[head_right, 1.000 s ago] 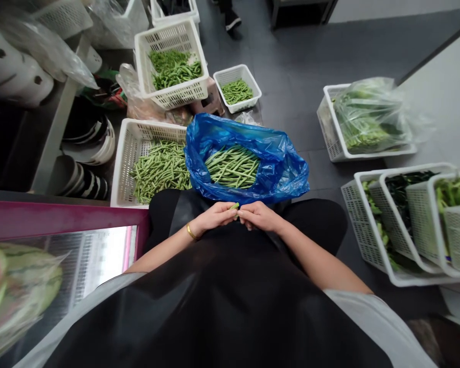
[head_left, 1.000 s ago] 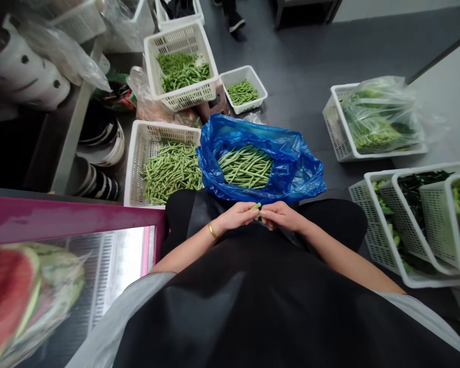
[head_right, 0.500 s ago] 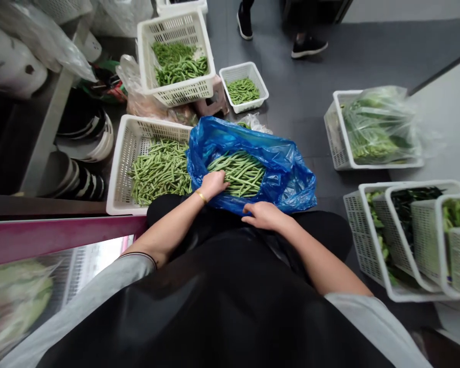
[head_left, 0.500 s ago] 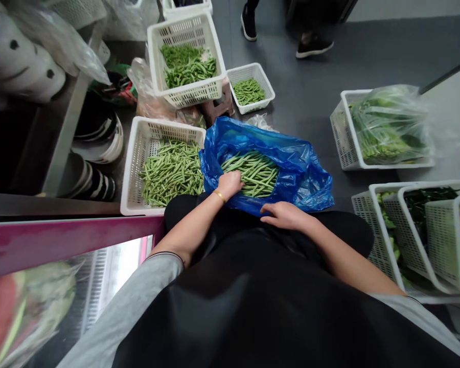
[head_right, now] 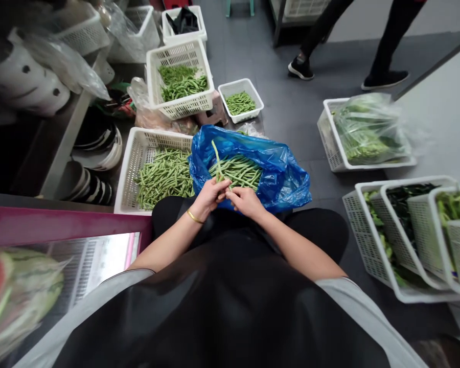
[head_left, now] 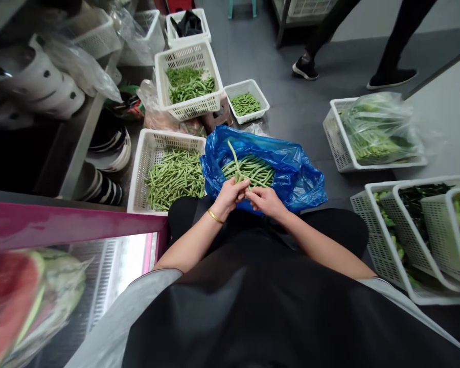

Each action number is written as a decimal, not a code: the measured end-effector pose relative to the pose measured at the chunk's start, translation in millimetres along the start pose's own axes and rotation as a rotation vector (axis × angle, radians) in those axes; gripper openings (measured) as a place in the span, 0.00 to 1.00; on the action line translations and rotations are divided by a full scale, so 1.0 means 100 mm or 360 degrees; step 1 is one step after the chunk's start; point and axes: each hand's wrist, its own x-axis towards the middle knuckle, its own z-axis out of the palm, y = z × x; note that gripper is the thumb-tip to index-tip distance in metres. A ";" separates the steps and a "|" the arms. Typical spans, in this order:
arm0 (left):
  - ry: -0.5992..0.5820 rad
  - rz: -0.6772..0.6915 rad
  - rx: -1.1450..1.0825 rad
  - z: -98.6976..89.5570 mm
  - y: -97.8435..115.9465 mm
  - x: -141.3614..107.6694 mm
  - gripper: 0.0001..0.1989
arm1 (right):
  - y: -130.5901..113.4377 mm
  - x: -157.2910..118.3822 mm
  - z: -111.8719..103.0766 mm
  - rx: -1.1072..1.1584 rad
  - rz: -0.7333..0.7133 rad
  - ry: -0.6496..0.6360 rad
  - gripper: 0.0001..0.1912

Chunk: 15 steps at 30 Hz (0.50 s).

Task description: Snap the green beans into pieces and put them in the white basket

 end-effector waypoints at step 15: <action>-0.0196 -0.0131 0.0016 0.14 -0.20 -0.46 0.16 | 0.28 -0.74 -0.05 -0.0988 -0.0225 -0.0733 0.16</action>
